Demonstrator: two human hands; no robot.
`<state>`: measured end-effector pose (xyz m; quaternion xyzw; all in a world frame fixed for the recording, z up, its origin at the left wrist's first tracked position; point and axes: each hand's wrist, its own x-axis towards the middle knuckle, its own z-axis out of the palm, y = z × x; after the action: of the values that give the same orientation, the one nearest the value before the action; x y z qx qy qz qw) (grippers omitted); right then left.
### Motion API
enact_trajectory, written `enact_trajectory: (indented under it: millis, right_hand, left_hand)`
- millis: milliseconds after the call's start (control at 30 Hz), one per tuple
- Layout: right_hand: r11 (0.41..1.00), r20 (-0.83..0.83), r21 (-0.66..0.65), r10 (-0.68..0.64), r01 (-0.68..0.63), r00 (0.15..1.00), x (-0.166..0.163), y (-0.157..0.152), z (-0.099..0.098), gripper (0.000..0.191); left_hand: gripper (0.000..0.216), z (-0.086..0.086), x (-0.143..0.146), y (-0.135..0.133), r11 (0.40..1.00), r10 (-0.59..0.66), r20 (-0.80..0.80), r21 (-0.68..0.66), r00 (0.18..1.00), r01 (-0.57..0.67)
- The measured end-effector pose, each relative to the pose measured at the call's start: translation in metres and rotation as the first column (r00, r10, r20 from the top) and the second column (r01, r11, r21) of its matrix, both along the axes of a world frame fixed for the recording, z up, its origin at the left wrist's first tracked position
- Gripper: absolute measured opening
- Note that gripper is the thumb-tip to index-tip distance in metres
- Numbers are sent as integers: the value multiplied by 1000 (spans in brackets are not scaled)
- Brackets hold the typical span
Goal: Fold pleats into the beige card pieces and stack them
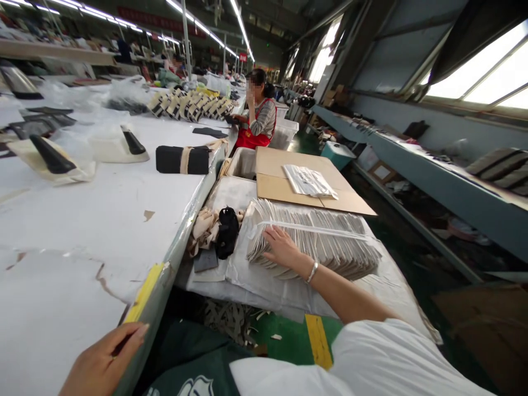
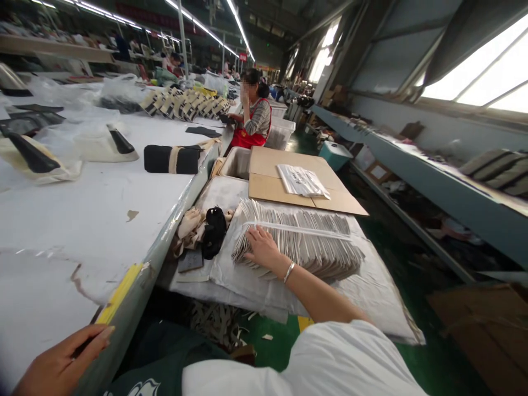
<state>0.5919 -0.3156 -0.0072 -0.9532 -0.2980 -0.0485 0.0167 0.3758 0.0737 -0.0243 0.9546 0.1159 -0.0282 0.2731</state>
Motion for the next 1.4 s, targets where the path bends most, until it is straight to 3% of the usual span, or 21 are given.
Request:
enact_trajectory:
  millis: [167, 300, 367, 500, 700, 767, 867, 967, 1100, 1167, 1300, 1400]
  right_hand:
    - [997, -19, -65, 40, -41, 999, 7, 4, 24, 32]
    - [995, -76, -76, 59, -65, 995, 46, 26, 44, 32]
    - [978, -110, -194, 55, -75, 992, 67, 43, 43, 28]
    - [877, -258, -468, -15, -112, 966, 102, 73, 28, 20]
    - [880, -256, -466, -37, -89, 966, 135, 75, 19, 23]
    - [907, -240, -414, -33, -72, 970, 135, 69, 25, 27]
    - [984, -211, -172, 2, -39, 977, 118, 51, 38, 26]
    - [1000, -185, 25, 10, -6, 983, 83, 21, 41, 29]
    - [999, -187, 54, 3, 8, 982, 31, -20, 22, 70]
    - [993, -206, 115, 7, 17, 979, 16, -34, 13, 78]
    - [947, -129, 285, -118, 151, 985, 26, -55, 13, 53]
    - [942, -30, 252, -220, 221, 975, 52, -67, 11, 40]
  left_hand:
    - [31, 29, 49, -44, 969, -206, 16, -133, 978, 206]
    - [34, 33, 78, -63, 916, -371, 5, -162, 929, 366]
    - [34, 32, 90, -68, 893, -425, -14, -172, 905, 416]
    - [32, 30, 110, -75, 862, -489, -51, -181, 871, 473]
    - [31, 24, 136, -80, 849, -506, -56, -209, 860, 486]
    - [31, 19, 145, -84, 838, -526, -52, -202, 849, 507]
    - [29, 11, 160, -91, 812, -570, -46, -186, 821, 553]
    - [28, 6, 174, -104, 812, -573, -60, -173, 817, 557]
    - [49, 5, 190, -134, 810, -580, -78, -157, 811, 565]
    - [61, 6, 196, -154, 799, -594, -73, -167, 801, 577]
    - [79, 6, 205, -196, 796, -583, -25, -219, 812, 565]
    - [84, 7, 213, -217, 813, -548, 8, -229, 836, 536]
